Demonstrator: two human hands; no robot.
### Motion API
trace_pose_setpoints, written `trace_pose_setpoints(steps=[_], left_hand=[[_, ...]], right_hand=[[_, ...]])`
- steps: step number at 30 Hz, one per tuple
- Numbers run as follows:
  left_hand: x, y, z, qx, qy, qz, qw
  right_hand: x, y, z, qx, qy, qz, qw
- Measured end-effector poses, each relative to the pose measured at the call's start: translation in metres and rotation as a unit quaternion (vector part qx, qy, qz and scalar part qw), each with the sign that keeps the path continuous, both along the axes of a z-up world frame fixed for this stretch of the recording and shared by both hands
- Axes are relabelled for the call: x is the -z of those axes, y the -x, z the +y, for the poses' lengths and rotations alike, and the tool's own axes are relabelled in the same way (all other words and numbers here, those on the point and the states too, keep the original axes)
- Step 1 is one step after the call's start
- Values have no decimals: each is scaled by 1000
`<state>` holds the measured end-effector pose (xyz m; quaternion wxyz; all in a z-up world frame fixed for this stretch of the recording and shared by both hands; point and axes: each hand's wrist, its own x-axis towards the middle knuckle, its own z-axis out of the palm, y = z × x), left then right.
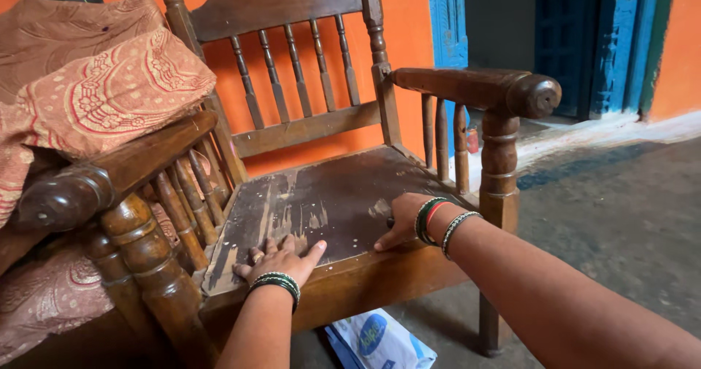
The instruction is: The person removes a loose wooden seat panel from a wooden chair, then uses a screwdriver to tighten screws along the seat frame and backrest. The person works on the chair in place without fully disassembling it.
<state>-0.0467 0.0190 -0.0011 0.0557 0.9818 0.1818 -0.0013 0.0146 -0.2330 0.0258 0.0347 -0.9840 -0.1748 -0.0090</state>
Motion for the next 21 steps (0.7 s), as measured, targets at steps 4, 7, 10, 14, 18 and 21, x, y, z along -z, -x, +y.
trace_pose_setpoints(steps=[4, 7, 10, 14, 18, 21], left_hand=[[-1, 1, 0, 4, -3, -3, 1000], [1, 1, -4, 2, 0, 7, 1000], [1, 5, -4, -2, -1, 2, 1000], [5, 7, -4, 3, -2, -25, 1000], [10, 12, -4, 52, -27, -58, 997], [11, 14, -4, 61, -26, -43, 997]], right_hand=[[1, 0, -2, -17, -6, -15, 1000], [4, 2, -5, -11, -12, -12, 1000], [1, 4, -1, -2, -7, -2, 1000], [-1, 4, 0, -8, 12, -1, 1000], [1, 6, -2, -24, 14, -14, 1000], [2, 9, -3, -21, 5, -6, 1000]])
